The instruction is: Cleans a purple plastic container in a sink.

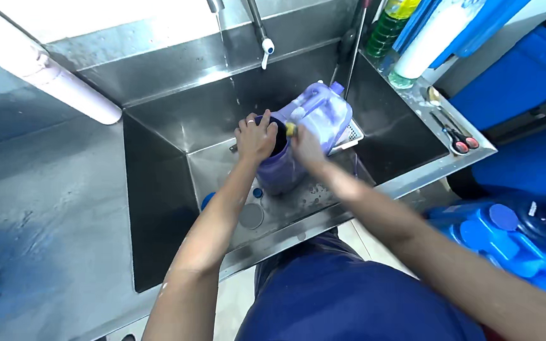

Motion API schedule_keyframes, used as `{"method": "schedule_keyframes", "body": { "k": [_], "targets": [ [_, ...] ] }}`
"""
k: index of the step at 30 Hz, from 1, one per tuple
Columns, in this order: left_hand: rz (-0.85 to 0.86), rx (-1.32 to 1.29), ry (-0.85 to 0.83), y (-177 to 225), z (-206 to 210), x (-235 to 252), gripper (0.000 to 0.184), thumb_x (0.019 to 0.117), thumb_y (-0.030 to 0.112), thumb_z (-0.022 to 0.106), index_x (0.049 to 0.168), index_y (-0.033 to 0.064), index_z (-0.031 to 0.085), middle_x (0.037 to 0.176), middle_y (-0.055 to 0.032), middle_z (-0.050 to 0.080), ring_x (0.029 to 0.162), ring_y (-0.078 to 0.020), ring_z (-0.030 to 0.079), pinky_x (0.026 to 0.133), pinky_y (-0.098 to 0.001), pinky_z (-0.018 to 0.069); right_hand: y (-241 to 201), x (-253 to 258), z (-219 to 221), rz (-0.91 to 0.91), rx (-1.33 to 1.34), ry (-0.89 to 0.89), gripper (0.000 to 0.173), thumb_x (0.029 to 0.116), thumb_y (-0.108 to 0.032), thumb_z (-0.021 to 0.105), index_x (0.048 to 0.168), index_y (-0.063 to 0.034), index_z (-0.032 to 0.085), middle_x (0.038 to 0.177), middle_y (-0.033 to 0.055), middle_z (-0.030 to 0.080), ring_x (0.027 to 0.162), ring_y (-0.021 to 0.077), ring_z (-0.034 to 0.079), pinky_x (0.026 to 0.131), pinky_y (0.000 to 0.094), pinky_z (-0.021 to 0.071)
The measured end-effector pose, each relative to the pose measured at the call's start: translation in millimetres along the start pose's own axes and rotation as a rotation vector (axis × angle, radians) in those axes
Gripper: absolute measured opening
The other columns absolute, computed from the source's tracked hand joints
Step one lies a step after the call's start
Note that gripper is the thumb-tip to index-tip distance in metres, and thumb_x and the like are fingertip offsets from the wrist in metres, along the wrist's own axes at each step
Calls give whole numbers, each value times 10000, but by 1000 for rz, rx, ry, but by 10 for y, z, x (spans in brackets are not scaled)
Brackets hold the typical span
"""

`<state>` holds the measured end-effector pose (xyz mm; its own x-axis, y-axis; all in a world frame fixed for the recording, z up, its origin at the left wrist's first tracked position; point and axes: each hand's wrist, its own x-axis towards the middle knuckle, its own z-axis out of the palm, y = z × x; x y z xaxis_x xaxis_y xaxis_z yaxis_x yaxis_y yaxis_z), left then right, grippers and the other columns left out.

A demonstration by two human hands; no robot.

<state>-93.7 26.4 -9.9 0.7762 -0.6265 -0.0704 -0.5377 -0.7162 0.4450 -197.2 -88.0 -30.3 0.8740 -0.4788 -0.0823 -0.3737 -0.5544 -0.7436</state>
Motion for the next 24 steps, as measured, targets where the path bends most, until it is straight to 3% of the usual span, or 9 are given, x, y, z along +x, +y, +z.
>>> {"method": "schedule_keyframes", "body": {
  "k": [4, 7, 10, 13, 14, 16, 19, 21, 24],
  "targets": [
    [-22, -42, -29, 37, -85, 49, 504, 1109, 268, 290, 1571, 123, 428, 1573, -278, 394, 1448, -510, 328, 1090, -684, 277, -215, -704, 642, -68, 137, -391, 407, 1015, -75, 557, 1368, 118, 495, 1209, 306, 651, 1133, 395, 659, 1003, 513, 507],
    [-35, -482, 56, -214, -176, -36, 464, 1086, 196, 368, 1492, -1, 478, 1562, -253, 415, 1460, -357, 382, 1169, -517, 334, -337, -335, 72, -345, 130, -154, 323, 964, -38, 614, 1263, 85, 608, 1157, 270, 680, 1048, 368, 689, 918, 515, 555],
    [-130, -794, 58, -560, -8, -528, 846, 953, 84, 592, 1639, 39, 98, 1670, -249, 190, 1501, -328, 317, 1174, -475, 346, -193, 481, -507, -430, -67, 120, 314, 981, -67, 576, 1237, 105, 639, 1188, 318, 637, 1140, 458, 623, 978, 580, 491],
    [-237, -895, 209, -529, 760, -683, 1320, 641, 143, 922, 1620, 17, 46, 1548, -262, 410, 1402, -272, 480, 1146, -407, 436, -702, 283, -620, -267, -229, -157, 351, 1054, -249, 563, 1213, 47, 664, 1289, 265, 644, 1243, 435, 602, 1038, 609, 469],
    [-249, -902, 261, -489, 876, -651, 1368, 590, 160, 948, 1616, 2, 56, 1527, -266, 437, 1395, -262, 493, 1155, -393, 433, -868, 200, -588, -257, -251, -313, 365, 1067, -258, 555, 1261, 39, 643, 1371, 235, 608, 1320, 402, 557, 1095, 583, 438],
    [-272, -815, 299, -436, 880, -624, 1251, 610, 181, 935, 1572, -67, 175, 1442, -264, 525, 1334, -245, 551, 1134, -375, 452, -495, 399, 93, -753, -158, -241, 309, 1020, -265, 617, 1059, 25, 716, 1164, 222, 686, 1147, 384, 645, 1016, 554, 504],
    [-365, -600, 316, -389, 821, -774, 701, 841, 83, 786, 1396, -175, 445, 1294, -309, 601, 1206, -267, 595, 1050, -381, 469, -242, 424, 711, -1284, -23, -377, 196, 912, -210, 710, 790, -60, 747, 879, 113, 724, 966, 312, 685, 1017, 549, 472],
    [-287, -522, 335, -360, 542, -750, 873, 867, 133, 748, 1545, -122, 259, 1476, -330, 471, 1376, -327, 489, 1151, -421, 396, -251, 235, 52, -1200, -21, -426, 108, 914, -79, 711, 883, 8, 766, 942, 161, 737, 1008, 327, 696, 974, 524, 498],
    [13, -215, 361, 127, 40, -164, 1196, 702, 463, 833, 1562, -107, 227, 1567, -366, 333, 1469, -487, 336, 1194, -595, 295, 632, 644, -569, -939, -155, 33, 189, 954, -117, 659, 1089, -28, 756, 1179, 184, 724, 1159, 370, 667, 1030, 568, 491]
  ]
}}
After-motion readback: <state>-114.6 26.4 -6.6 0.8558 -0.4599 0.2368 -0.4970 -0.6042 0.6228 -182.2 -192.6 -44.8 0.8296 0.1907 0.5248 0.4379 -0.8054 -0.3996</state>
